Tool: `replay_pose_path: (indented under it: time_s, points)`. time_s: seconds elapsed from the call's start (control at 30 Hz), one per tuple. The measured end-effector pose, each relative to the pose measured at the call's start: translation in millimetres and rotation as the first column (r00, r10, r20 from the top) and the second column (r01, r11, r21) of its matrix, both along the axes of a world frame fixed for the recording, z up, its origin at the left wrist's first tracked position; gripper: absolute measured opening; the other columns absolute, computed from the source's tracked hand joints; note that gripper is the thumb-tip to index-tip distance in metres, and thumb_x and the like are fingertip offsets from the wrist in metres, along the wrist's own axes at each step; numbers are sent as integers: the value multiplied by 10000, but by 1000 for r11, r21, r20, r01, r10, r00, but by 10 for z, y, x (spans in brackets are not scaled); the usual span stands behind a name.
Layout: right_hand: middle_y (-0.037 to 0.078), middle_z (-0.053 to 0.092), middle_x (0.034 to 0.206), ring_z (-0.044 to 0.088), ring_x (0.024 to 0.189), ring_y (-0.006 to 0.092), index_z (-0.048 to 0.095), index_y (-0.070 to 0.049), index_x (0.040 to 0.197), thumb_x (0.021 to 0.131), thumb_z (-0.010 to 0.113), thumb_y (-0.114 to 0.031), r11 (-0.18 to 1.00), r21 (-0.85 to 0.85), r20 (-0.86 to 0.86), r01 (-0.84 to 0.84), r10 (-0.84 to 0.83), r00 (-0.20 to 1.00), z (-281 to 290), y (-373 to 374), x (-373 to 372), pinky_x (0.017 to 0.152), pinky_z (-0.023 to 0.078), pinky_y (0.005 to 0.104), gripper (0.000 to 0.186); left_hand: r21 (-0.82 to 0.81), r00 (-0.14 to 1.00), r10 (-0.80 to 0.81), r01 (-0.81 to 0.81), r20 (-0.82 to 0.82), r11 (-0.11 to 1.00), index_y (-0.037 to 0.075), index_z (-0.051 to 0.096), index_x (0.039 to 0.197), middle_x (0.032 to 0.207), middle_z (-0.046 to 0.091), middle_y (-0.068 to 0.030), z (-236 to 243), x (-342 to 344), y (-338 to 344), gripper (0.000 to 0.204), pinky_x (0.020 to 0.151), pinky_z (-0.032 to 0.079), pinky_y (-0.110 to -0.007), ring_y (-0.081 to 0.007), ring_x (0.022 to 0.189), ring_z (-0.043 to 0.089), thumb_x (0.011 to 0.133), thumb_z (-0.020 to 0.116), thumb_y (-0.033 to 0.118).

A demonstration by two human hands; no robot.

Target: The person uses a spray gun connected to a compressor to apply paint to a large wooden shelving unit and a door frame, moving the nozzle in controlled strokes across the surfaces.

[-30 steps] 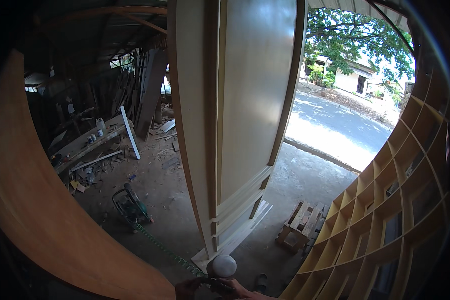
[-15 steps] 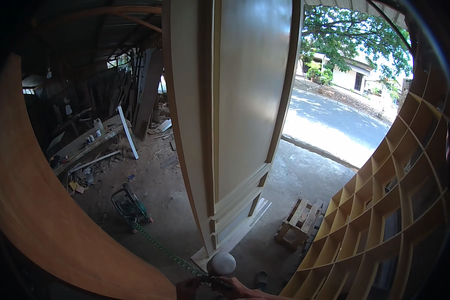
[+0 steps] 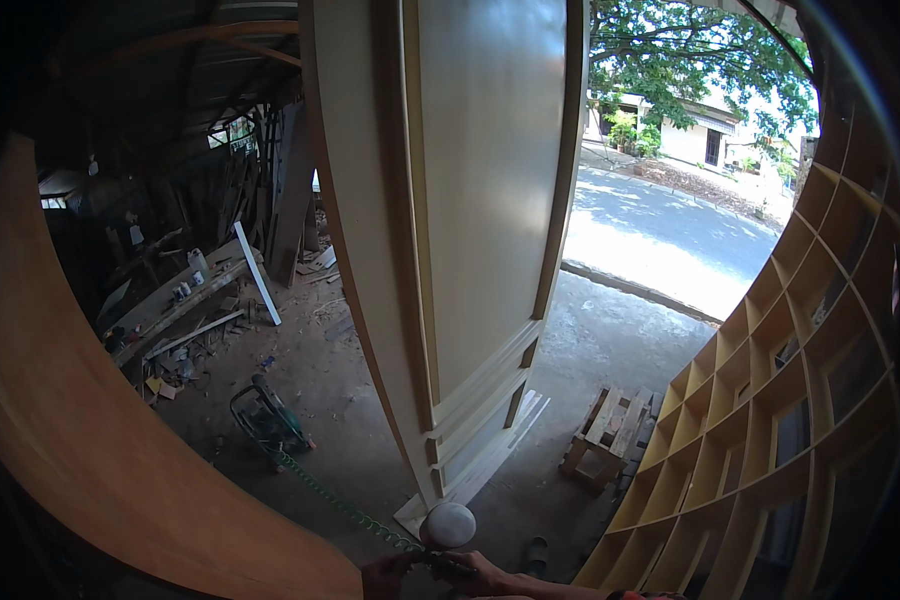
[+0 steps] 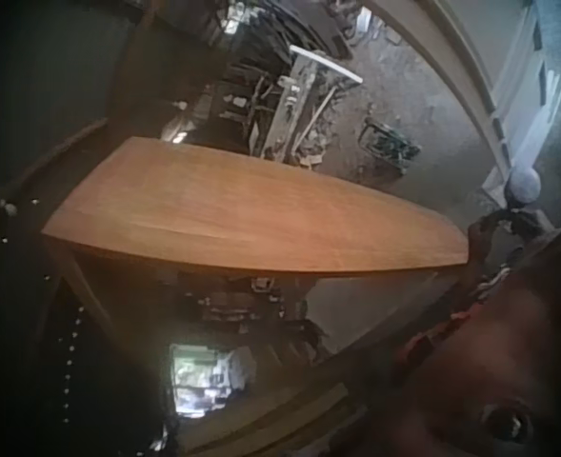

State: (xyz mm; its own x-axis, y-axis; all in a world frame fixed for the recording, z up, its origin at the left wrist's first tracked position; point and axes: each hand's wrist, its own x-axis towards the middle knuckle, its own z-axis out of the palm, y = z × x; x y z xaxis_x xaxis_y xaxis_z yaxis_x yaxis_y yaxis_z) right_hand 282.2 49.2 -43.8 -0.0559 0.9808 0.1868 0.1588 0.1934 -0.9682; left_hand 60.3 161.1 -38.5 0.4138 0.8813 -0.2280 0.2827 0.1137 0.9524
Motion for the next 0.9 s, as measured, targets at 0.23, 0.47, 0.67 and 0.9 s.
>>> replay_pose_path:
  time_s: [0.23, 0.47, 0.67, 0.9]
  points:
    - [194, 794, 1162, 781, 966, 262, 657, -73, 1467, 1076, 671, -174, 996, -93, 1, -4, 4, 1000, 422, -34, 69, 875, 602, 428, 404, 9, 992, 120, -119, -31, 993, 4, 833, 1148, 938, 825, -90, 137, 82, -77, 295, 806, 614, -314, -151, 843, 763, 1030, 774, 269]
    - [225, 793, 1134, 797, 981, 351, 647, -94, 1486, 1121, 621, -279, 982, -8, 38, -189, 189, 981, 566, 45, 695, 872, 603, 455, 410, -4, 986, 94, -96, -140, 995, 10, 830, 1150, 945, 818, -74, 258, 505, -72, 314, 834, 608, -313, -148, 875, 761, 1041, 758, 295]
    - [221, 788, 1078, 791, 933, 357, 654, -97, 1474, 1106, 636, -293, 934, -121, 94, -335, 347, 933, 413, 131, 1474, 847, 603, 466, 417, -53, 964, 123, -139, -237, 989, 16, 829, 1149, 951, 815, -67, 268, 1187, -114, 317, 846, 604, -310, -146, 889, 759, 1047, 748, 306]
    - [216, 764, 1126, 767, 975, 361, 649, -92, 1476, 1084, 650, -292, 876, -6, 86, -482, 481, 873, 289, 247, 2361, 872, 591, 472, 440, -103, 919, 158, -207, -360, 973, 24, 828, 1148, 958, 811, -58, 280, 1886, -174, 322, 860, 599, -307, -145, 905, 756, 1054, 737, 318]
